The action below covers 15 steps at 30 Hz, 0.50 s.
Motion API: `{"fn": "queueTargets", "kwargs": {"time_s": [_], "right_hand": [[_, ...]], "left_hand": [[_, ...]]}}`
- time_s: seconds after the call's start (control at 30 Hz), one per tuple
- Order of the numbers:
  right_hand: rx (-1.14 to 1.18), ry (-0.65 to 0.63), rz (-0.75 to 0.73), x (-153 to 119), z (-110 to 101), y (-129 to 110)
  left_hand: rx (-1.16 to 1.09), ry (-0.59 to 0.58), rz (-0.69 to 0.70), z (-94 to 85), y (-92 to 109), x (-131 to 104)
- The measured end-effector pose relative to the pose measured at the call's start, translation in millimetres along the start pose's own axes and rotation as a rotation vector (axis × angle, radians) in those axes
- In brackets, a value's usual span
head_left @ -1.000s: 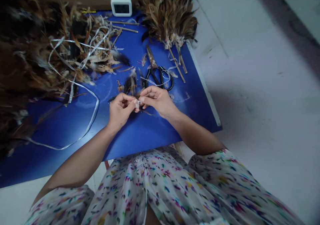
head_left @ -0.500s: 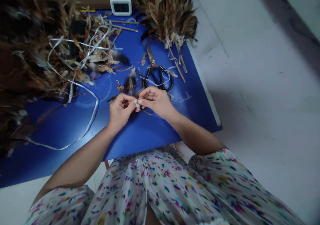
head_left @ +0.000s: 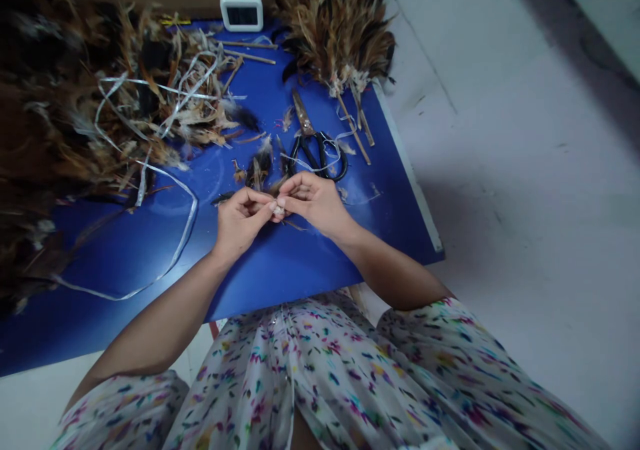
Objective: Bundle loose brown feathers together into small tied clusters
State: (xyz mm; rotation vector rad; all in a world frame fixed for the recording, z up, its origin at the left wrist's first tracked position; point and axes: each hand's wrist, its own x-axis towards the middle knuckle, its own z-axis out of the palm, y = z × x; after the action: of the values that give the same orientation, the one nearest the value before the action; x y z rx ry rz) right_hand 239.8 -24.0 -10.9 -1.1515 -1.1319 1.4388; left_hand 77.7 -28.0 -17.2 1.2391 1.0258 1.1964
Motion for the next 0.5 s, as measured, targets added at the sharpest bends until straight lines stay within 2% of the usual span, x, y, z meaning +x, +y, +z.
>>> {"fn": "queueTargets", "kwargs": {"time_s": [0.23, 0.5], "right_hand": [[0.075, -0.006, 0.073, 1.0, 0.9, -1.8], [0.003, 0.000, 0.019, 0.4, 3.1, -2.1]], "left_hand": [[-0.035, -0.008, -0.047, -1.5, -1.6, 1.9], [-0.097, 0.067, -0.105, -1.8, -3.9, 4.1]]}}
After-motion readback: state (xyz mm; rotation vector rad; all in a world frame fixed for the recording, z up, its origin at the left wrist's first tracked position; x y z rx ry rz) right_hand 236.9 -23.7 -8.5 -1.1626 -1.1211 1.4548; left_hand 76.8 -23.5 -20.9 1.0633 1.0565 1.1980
